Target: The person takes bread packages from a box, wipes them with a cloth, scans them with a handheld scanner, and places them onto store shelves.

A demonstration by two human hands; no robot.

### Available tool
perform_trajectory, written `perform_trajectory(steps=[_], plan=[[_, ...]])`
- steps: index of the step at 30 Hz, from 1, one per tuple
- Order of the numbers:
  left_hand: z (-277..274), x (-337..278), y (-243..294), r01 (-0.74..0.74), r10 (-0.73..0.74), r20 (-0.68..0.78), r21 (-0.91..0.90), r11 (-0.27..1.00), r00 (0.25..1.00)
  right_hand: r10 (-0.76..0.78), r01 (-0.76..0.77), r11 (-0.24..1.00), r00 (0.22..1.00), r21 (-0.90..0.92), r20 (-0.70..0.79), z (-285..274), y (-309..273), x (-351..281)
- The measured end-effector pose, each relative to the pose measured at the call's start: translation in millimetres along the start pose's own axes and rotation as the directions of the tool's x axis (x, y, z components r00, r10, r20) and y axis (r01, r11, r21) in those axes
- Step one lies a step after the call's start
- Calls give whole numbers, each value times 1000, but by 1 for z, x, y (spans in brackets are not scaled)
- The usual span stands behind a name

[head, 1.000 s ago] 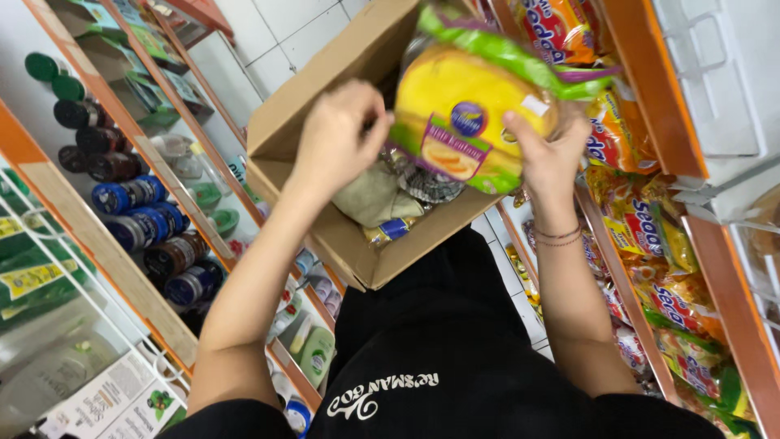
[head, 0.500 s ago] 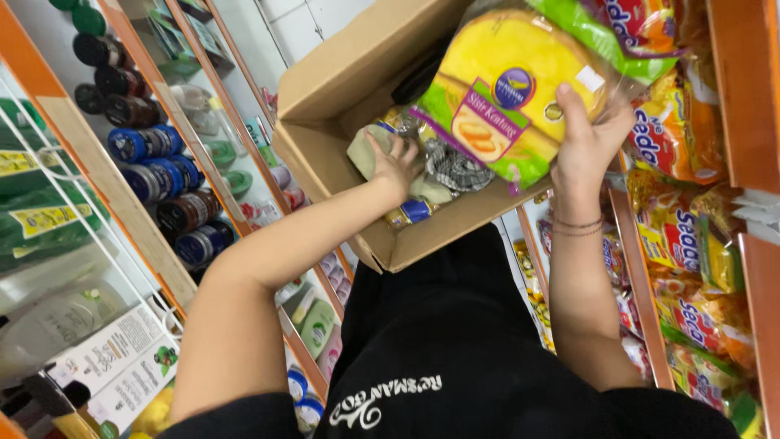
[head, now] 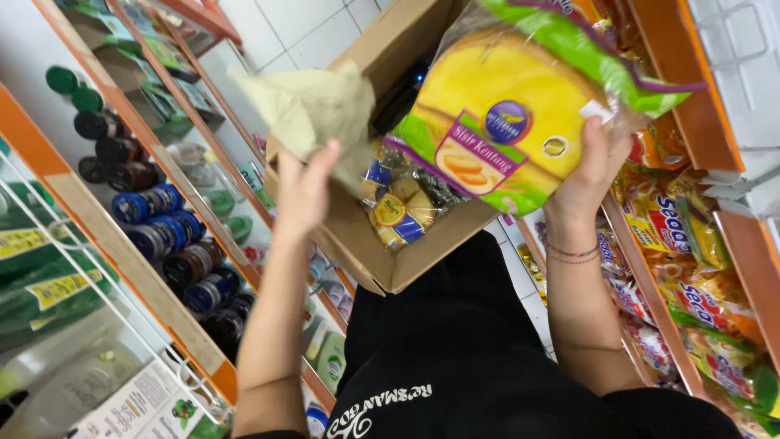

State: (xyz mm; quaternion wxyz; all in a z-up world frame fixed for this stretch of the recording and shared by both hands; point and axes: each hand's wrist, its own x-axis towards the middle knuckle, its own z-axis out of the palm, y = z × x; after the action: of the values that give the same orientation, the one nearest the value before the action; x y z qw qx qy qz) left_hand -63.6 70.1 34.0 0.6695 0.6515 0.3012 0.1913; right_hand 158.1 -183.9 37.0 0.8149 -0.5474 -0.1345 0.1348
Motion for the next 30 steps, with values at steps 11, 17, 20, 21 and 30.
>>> perform_trajectory(steps=[11, 17, 20, 21, 30], plan=[[147, 3, 67, -548, 626, 63, 558, 623, 777, -31, 32, 999, 993, -7, 115, 27, 16, -53], [168, -6, 81, -739, 721, 309, 536, 407, 621, -40, 44, 998, 995, -43, 95, 6, 27, -47], [169, -5, 74, -600, 631, 92, 442, 667, 770, -38, 57, 973, 995, 225, -89, 8, 27, -55], [169, 0, 73, -569, 605, 0, 338, 750, 796, -33, 52, 985, 993, 167, -116, 10, 24, -55], [179, 13, 56, -583, 576, -147, -10, 812, 804, 18, 27, 983, 970, 179, -242, 8, -30, -56]])
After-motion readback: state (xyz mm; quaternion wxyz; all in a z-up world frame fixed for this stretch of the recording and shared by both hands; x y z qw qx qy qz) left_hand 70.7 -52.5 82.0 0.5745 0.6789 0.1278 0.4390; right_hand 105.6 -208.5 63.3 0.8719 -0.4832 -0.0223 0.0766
